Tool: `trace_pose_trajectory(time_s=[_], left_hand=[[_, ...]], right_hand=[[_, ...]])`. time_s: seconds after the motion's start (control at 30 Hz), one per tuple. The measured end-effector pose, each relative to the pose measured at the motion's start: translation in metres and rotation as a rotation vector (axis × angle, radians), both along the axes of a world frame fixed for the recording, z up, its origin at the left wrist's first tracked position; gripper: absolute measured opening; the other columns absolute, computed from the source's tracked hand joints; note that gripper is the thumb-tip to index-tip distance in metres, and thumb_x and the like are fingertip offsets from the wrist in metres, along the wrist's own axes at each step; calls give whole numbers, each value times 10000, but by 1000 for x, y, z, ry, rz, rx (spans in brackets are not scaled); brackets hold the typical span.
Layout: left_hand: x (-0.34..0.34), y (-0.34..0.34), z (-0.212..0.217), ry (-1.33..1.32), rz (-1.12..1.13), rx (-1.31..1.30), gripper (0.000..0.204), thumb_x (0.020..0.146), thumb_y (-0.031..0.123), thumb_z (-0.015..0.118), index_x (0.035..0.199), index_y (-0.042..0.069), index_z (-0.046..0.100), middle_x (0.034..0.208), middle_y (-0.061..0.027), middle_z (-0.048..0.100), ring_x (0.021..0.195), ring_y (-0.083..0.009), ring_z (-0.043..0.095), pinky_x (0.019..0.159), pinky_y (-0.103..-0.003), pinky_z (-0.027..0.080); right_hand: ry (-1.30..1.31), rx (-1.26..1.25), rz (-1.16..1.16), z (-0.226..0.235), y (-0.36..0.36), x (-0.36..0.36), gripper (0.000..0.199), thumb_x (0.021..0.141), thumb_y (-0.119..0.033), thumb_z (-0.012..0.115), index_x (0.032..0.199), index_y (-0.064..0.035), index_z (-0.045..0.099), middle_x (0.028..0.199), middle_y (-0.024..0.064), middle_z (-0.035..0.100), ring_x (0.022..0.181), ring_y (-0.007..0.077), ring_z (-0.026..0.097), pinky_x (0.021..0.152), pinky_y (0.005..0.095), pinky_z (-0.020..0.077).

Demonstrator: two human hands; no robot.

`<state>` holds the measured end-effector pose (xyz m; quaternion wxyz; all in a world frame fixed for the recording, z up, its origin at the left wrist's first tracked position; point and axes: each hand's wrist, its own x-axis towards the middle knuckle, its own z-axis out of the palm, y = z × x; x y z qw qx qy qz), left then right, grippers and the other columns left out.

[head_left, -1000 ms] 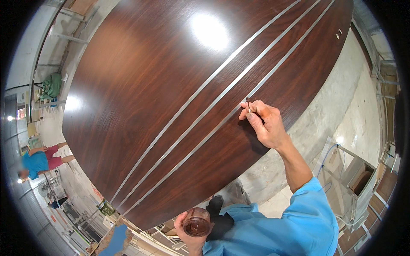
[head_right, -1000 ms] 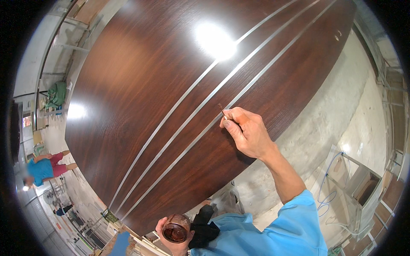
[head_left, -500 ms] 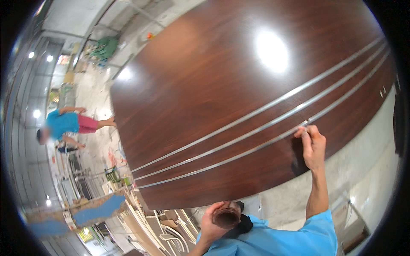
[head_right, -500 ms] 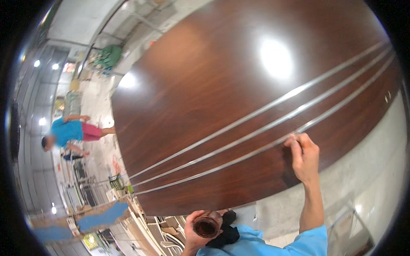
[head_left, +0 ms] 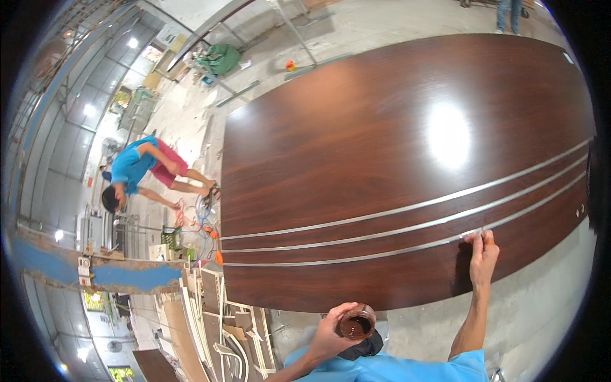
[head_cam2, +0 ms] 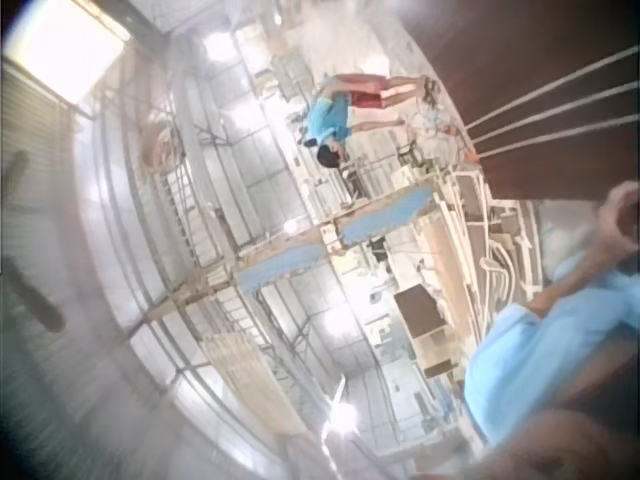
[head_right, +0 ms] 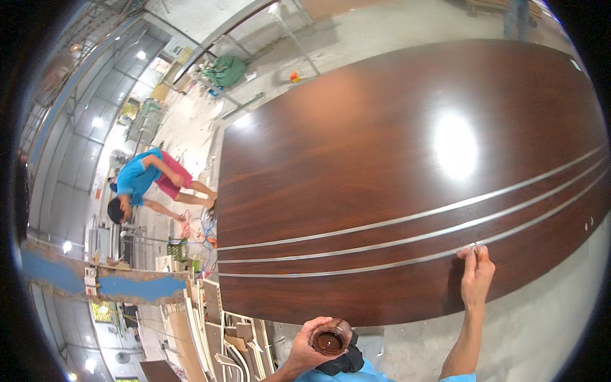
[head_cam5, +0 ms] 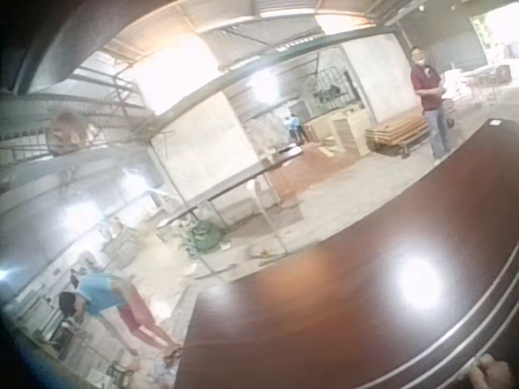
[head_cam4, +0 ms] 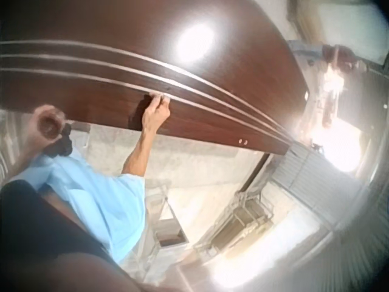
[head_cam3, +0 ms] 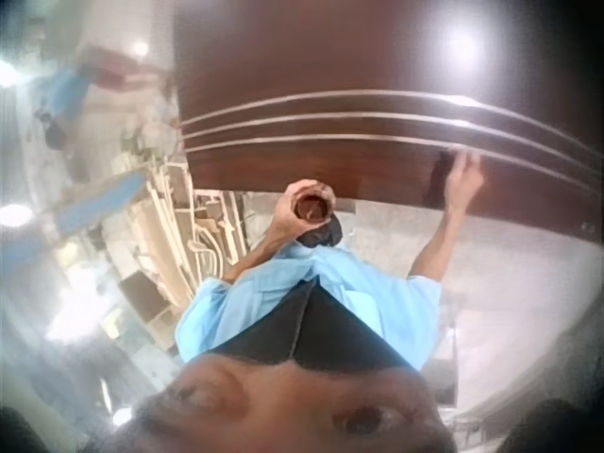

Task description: The person applies a dark wood finish to a large curved wooden panel using a small brush and a container of finish. They repeatedly dip the brush into the container and apply the finish along the panel's surface, occasionally wiping the brush on a cloth. The work occurs in a workshop with other workers visible in the background.

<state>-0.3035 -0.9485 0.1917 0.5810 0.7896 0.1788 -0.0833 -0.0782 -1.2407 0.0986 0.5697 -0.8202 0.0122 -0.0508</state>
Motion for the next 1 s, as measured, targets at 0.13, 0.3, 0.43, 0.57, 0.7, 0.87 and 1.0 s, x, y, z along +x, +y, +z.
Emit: trace_pose_trajectory(time_s=[0.13, 0.3, 0.43, 0.57, 0.7, 0.87, 1.0], left_hand=[[-1, -2, 8, -72, -59, 105, 914, 615, 124, 976, 1348, 27, 439, 1279, -140, 571, 1176, -230, 616, 1014, -345, 523], [2, -14, 2, -11, 137, -37, 975, 500, 75, 984, 1319, 58, 454, 1243, -106, 533, 1111, -240, 598, 978, -362, 518], [3, -14, -3, -36, 66, 79, 985, 495, 97, 983, 1324, 70, 452, 1275, -100, 485, 1145, -242, 566, 998, -368, 503], [4, -14, -2, 10, 80, 92, 994, 486, 122, 987, 1325, 71, 456, 1291, -90, 461, 1178, -240, 534, 1036, -378, 473], [8, -19, -7, 47, 84, 108, 1003, 474, 115, 986, 1328, 80, 460, 1291, -81, 461, 1179, -232, 529, 1035, -376, 472], [9, -17, -15, 36, 47, 186, 1032, 451, 89, 986, 1334, 76, 451, 1274, -87, 487, 1143, -226, 559, 1005, -371, 494], [0, -12, -29, -35, -7, 206, 1057, 474, 109, 1016, 1346, 79, 421, 1258, -117, 518, 1104, -240, 597, 936, -370, 538]], right_hand=[[-4, -151, -15, -1, -2, -2, 147, 961, -77, 546, 910, 0, 660, 820, 135, 676, 764, 230, 657, 734, 340, 505], [-87, -153, 15, -16, -11, 1, 104, 940, -68, 591, 903, 5, 656, 870, 162, 661, 812, 318, 656, 747, 377, 512], [-153, -123, 43, -27, -14, 3, 133, 957, -46, 581, 849, 9, 634, 797, 119, 611, 742, 240, 595, 698, 353, 483], [-207, -130, 95, -32, -16, 7, 117, 947, -33, 594, 837, 5, 600, 763, 96, 569, 711, 223, 545, 678, 348, 462], [-111, 70, 108, -37, -22, 8, 221, 1008, -84, 548, 801, -14, 517, 761, 80, 583, 760, 173, 578, 698, 335, 467], [-96, 401, -24, -48, -32, 9, 284, 1062, -241, 525, 890, -15, 541, 812, 95, 670, 829, 168, 649, 781, 329, 516], [-65, 392, 20, -51, -40, 13, 285, 1069, -261, 507, 907, -30, 551, 812, 89, 679, 896, 203, 680, 863, 357, 534]])
